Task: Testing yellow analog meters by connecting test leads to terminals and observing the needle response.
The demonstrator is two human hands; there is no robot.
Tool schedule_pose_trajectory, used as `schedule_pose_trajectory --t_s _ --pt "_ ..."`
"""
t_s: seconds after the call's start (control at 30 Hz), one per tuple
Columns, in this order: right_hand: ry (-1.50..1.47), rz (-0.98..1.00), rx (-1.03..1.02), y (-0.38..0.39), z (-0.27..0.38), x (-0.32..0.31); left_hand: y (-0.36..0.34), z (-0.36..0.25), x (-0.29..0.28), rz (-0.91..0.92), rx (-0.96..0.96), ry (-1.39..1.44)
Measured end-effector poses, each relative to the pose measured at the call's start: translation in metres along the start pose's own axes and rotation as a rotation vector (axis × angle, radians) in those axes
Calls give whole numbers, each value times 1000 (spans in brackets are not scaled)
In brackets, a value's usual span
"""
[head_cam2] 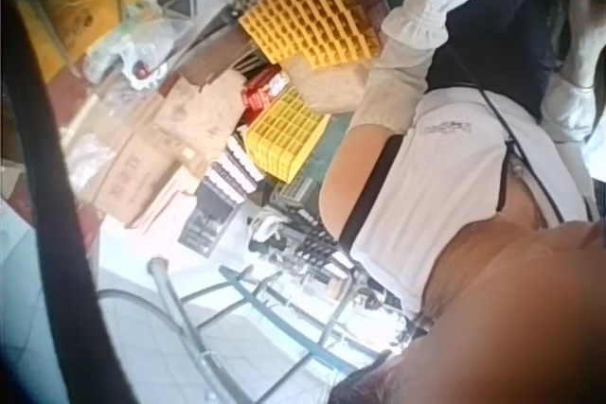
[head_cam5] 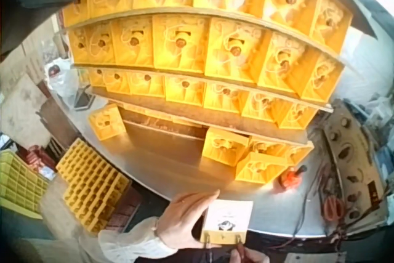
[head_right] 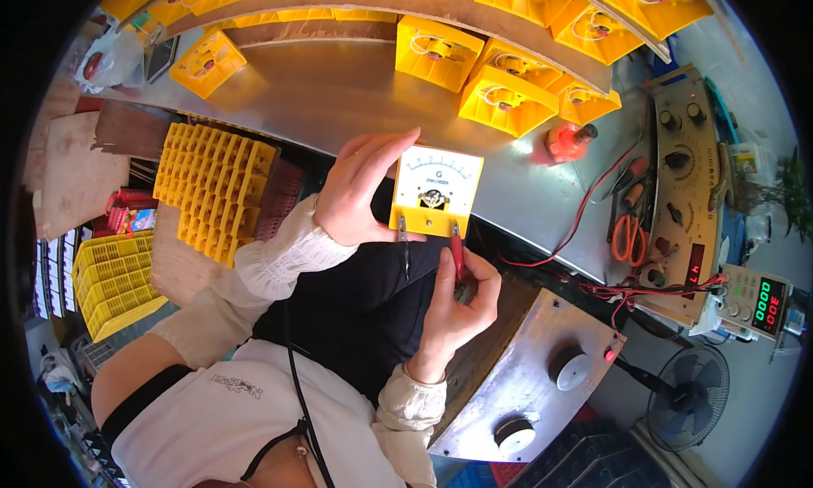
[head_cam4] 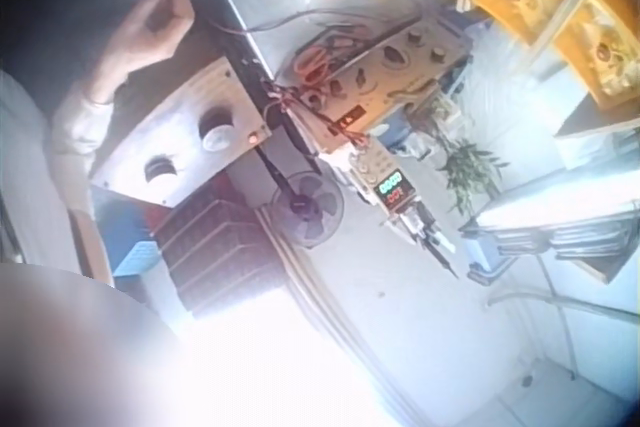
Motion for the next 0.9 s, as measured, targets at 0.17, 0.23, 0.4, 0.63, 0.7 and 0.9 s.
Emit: schedule_pose_trajectory --t_s 0.17,0.23,0.4,0.63,0.7,0.9 --pt "14 7 6 -3 2 -2 -4 -2 1 -4 13 -7" --pt "11 7 3 -4 6 -3 -5 -5 1 -15 23 -8" --pt "84 14 36 -10 13 -4 0 -7 7 -39 -13 6" --pt "28 -29 -6 5 23 -17 4 -2 10 -151 -140 83" --pt "103 134 -59 16 47 8 2 -7 9 -228 -122 119" --pt "244 403 -148 26 68 42 33 26 -115 -618 -166 -186"
Point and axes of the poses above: each hand's wrist, its own y-axis away from the middle knuckle, its own x-axis out of the palm, z = x × y, the point moved 1 cm from there along -y, towards the middle knuckle, and after that the axes turned 6 degrees about -x, right-handed, at the moved point
